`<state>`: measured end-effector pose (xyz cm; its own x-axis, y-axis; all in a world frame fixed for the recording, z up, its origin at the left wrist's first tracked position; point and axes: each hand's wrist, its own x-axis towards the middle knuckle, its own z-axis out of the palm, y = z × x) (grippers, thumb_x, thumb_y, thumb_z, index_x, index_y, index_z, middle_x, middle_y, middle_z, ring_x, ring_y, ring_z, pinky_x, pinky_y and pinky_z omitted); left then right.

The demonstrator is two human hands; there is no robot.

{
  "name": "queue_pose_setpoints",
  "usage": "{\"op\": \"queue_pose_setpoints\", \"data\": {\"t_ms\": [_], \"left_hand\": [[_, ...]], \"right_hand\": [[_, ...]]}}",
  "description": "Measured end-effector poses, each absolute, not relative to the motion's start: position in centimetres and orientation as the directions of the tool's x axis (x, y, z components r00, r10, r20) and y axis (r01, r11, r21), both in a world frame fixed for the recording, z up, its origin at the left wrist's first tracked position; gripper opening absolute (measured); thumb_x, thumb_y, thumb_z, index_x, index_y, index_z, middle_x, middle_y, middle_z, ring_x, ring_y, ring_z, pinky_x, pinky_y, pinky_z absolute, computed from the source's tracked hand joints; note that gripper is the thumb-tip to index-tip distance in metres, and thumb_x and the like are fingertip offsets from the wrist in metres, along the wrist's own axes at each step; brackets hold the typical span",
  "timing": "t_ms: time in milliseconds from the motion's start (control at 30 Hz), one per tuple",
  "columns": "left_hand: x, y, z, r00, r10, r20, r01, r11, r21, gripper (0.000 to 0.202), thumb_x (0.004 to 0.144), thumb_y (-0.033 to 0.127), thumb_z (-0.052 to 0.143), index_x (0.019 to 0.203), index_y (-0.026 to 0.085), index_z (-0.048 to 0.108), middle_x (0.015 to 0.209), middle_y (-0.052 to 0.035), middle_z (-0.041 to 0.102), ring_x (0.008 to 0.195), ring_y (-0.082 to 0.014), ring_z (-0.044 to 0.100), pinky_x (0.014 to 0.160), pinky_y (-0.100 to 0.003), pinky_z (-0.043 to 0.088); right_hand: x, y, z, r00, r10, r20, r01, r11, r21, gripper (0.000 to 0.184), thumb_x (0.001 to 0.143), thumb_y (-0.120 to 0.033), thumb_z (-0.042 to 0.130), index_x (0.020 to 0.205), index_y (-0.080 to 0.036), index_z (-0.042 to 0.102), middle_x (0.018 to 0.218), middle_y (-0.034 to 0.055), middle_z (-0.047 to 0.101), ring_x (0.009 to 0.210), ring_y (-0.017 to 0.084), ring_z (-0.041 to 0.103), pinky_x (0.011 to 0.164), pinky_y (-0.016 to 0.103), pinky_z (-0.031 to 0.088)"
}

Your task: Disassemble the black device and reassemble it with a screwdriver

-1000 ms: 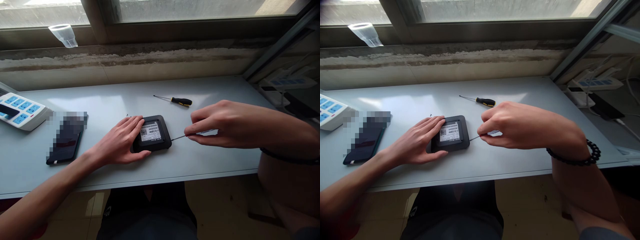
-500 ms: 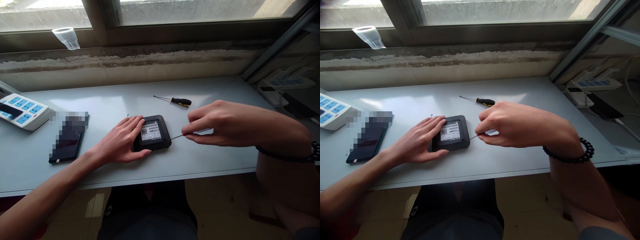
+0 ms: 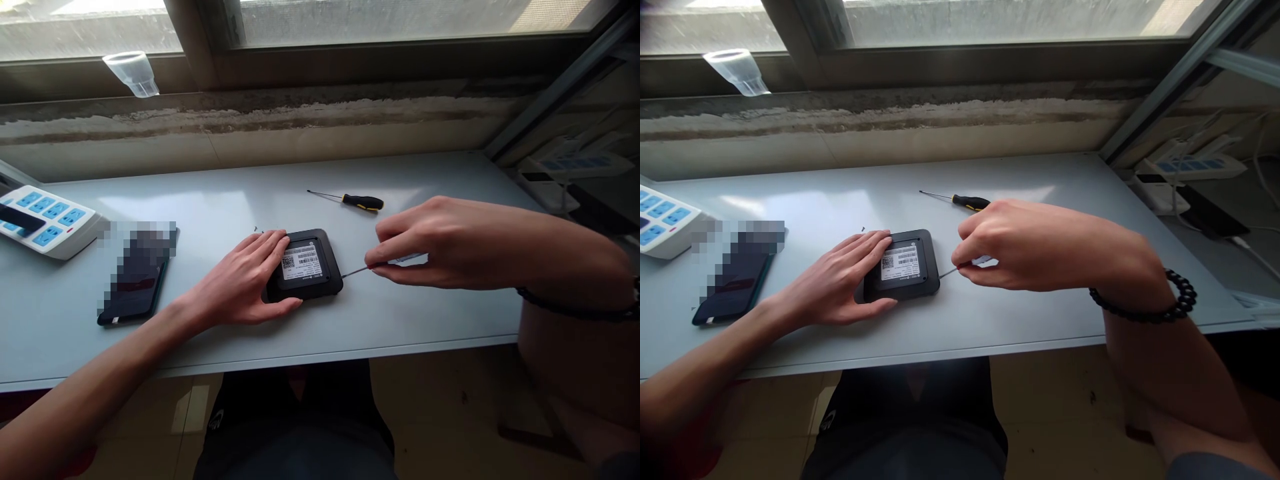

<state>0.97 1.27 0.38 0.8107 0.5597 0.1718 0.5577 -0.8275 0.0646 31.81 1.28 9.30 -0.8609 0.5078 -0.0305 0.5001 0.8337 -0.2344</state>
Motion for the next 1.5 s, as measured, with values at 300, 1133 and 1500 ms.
{"op": "queue_pose_setpoints", "data": {"t_ms": [300, 1133, 1500], "left_hand": [[1.6, 1.0, 0.1, 0.761, 0.610, 0.222, 0.592, -0.792, 0.148, 0.087, 0.092, 0.068, 0.054, 0.149, 0.004, 0.039, 0.146, -0.0308, 0.052, 0.135, -0.0446, 0.053, 0.111, -0.059, 0.048], [6.6, 0.6, 2.3, 0.592, 0.806, 0.004, 0.806, -0.592, 0.001, 0.089, 0.080, 0.079, 0.061, 0.127, 0.005, 0.055, 0.106, -0.0181, 0.055, 0.090, -0.0361, 0.064, 0.079, -0.048, 0.056], [6.0, 0.8, 0.2, 0.598, 0.796, 0.092, 0.777, -0.604, 0.176, 0.098, 0.077, 0.079, 0.061, 0.139, 0.004, 0.047, 0.121, -0.0220, 0.052, 0.112, -0.0409, 0.055, 0.103, -0.059, 0.045]], "right_hand": [[28.4, 1.5, 11.2, -0.867, 0.441, -0.234, 0.467, 0.881, -0.071, 0.027, 0.083, -0.005, 0.054, 0.059, -0.015, 0.048, 0.058, -0.0013, 0.044, 0.052, 0.007, 0.021, 0.055, 0.031, 0.019], [27.3, 1.1, 11.8, -0.776, 0.525, -0.350, 0.588, 0.803, -0.097, 0.028, 0.076, 0.000, 0.056, 0.059, -0.016, 0.041, 0.059, -0.0027, 0.029, 0.058, 0.009, 0.022, 0.059, 0.032, 0.018], [29.2, 2.0, 10.4, -0.820, 0.542, -0.185, 0.570, 0.801, -0.184, 0.016, 0.081, -0.012, 0.070, 0.066, -0.018, 0.068, 0.058, -0.0001, 0.044, 0.059, 0.010, 0.036, 0.060, 0.032, 0.017]]}}
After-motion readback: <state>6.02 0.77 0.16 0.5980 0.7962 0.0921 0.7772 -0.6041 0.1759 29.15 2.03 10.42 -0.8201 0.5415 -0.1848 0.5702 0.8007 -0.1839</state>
